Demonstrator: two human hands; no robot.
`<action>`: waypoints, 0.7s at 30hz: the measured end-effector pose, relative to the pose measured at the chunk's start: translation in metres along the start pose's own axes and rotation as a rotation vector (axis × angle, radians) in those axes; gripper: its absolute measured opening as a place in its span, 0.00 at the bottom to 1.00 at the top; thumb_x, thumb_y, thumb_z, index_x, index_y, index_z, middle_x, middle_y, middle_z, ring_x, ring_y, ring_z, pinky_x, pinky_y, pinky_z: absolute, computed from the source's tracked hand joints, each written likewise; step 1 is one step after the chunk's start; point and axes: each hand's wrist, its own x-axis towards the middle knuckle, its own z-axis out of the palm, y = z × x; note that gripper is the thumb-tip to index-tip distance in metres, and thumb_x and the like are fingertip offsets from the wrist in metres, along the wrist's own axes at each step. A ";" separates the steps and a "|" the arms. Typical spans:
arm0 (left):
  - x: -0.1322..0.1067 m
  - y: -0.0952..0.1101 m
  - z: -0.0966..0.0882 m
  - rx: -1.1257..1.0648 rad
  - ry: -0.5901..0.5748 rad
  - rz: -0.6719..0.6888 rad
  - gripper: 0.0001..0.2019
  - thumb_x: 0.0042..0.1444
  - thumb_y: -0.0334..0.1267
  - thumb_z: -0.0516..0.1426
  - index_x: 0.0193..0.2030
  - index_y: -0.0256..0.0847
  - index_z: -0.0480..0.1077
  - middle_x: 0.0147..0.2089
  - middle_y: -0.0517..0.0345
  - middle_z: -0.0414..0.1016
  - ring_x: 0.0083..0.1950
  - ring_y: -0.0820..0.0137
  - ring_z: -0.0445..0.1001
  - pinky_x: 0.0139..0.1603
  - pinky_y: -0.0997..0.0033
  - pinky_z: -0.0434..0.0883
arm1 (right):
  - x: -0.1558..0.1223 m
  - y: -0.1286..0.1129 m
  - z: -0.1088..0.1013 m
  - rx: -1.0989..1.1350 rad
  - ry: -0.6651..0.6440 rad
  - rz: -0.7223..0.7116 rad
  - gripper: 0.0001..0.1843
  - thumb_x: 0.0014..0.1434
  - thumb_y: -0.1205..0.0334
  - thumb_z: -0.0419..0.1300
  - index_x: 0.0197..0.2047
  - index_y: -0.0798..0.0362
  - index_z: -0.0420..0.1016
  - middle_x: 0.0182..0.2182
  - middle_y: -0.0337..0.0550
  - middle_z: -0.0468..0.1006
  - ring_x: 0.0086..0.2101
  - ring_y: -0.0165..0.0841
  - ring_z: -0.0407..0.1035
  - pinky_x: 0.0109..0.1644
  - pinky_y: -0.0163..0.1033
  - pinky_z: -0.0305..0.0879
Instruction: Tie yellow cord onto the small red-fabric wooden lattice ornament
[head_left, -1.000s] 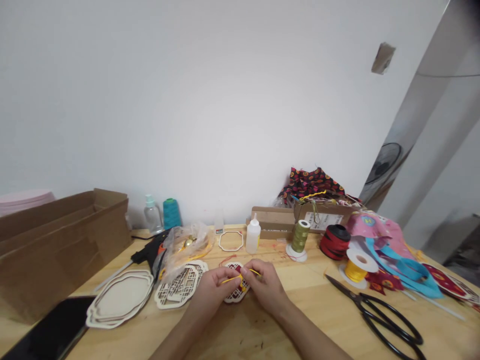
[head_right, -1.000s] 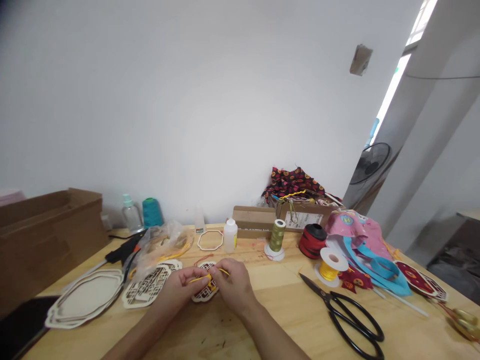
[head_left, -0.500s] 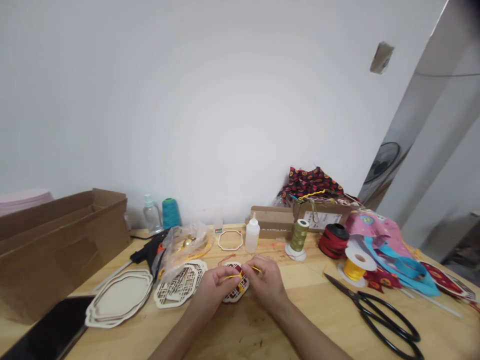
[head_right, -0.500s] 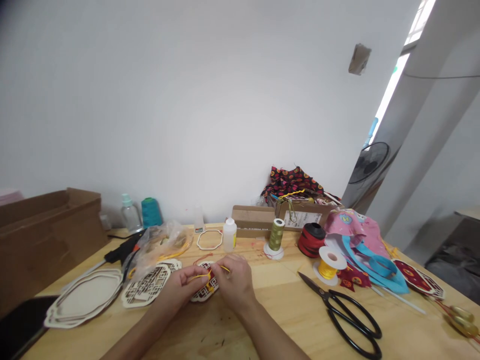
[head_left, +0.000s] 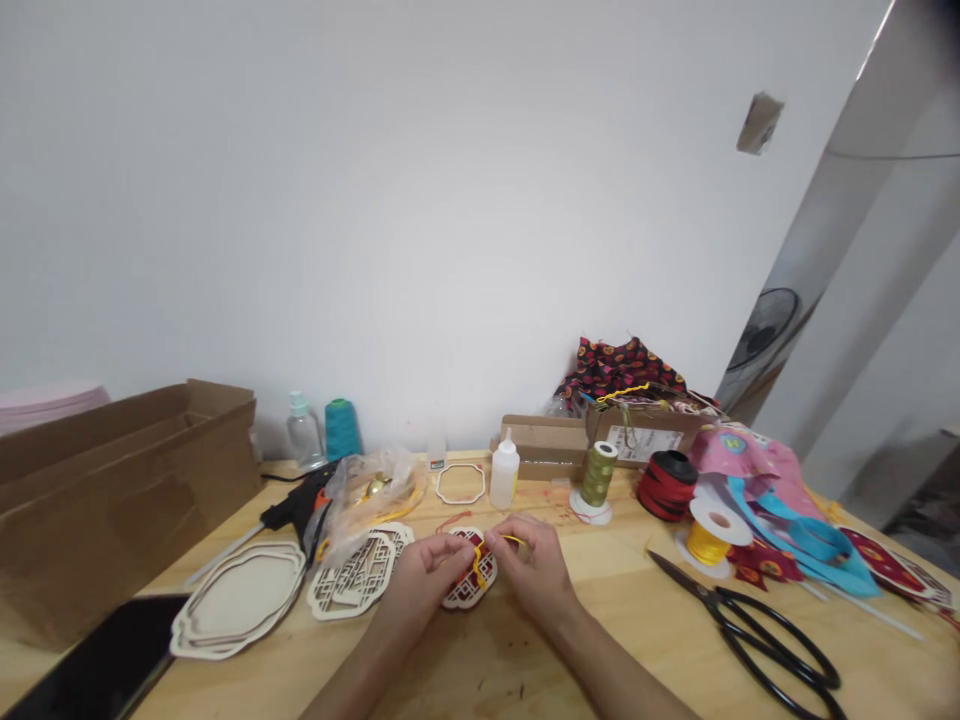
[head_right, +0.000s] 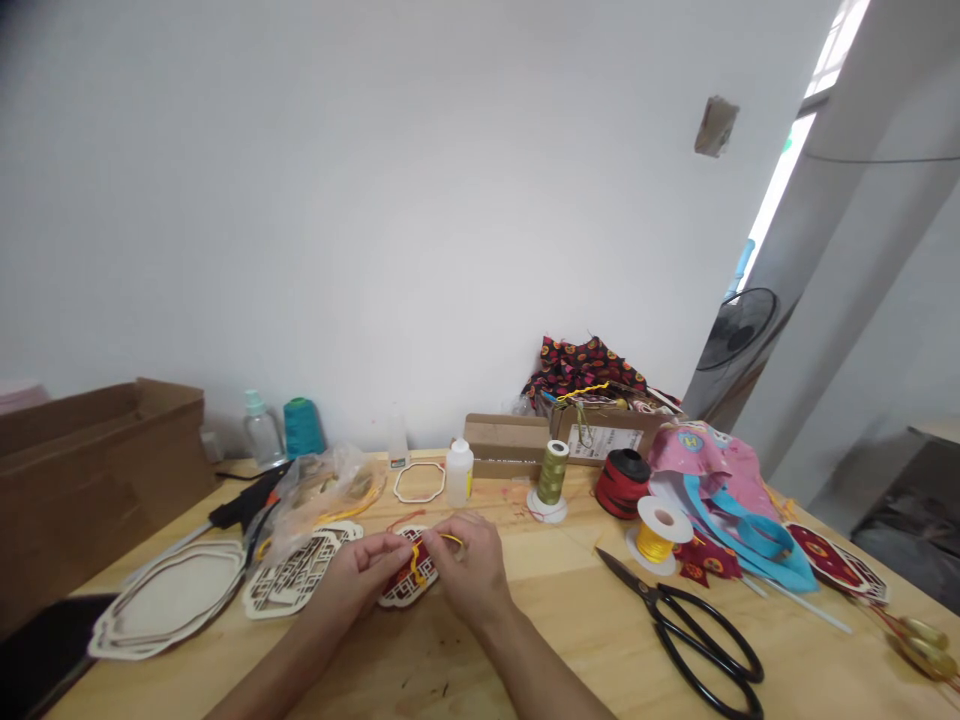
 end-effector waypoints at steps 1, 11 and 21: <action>0.000 0.000 0.000 -0.004 0.002 -0.001 0.10 0.38 0.40 0.60 0.22 0.34 0.71 0.16 0.62 0.72 0.18 0.77 0.66 0.19 0.80 0.61 | 0.000 -0.001 0.000 0.004 -0.005 0.000 0.13 0.52 0.60 0.52 0.21 0.55 0.71 0.17 0.38 0.69 0.23 0.28 0.62 0.28 0.32 0.56; -0.002 -0.001 -0.002 -0.016 0.008 0.022 0.09 0.38 0.40 0.61 0.21 0.35 0.71 0.16 0.63 0.70 0.18 0.77 0.65 0.19 0.81 0.60 | 0.001 -0.002 0.000 -0.001 -0.044 -0.039 0.10 0.51 0.63 0.53 0.24 0.54 0.73 0.20 0.40 0.71 0.26 0.30 0.63 0.31 0.34 0.58; 0.000 -0.002 -0.003 -0.034 -0.006 0.006 0.09 0.38 0.39 0.61 0.22 0.34 0.71 0.18 0.61 0.73 0.20 0.76 0.67 0.22 0.80 0.61 | 0.000 -0.001 0.001 -0.015 -0.044 -0.040 0.10 0.52 0.62 0.53 0.24 0.54 0.72 0.20 0.40 0.71 0.25 0.30 0.63 0.31 0.33 0.58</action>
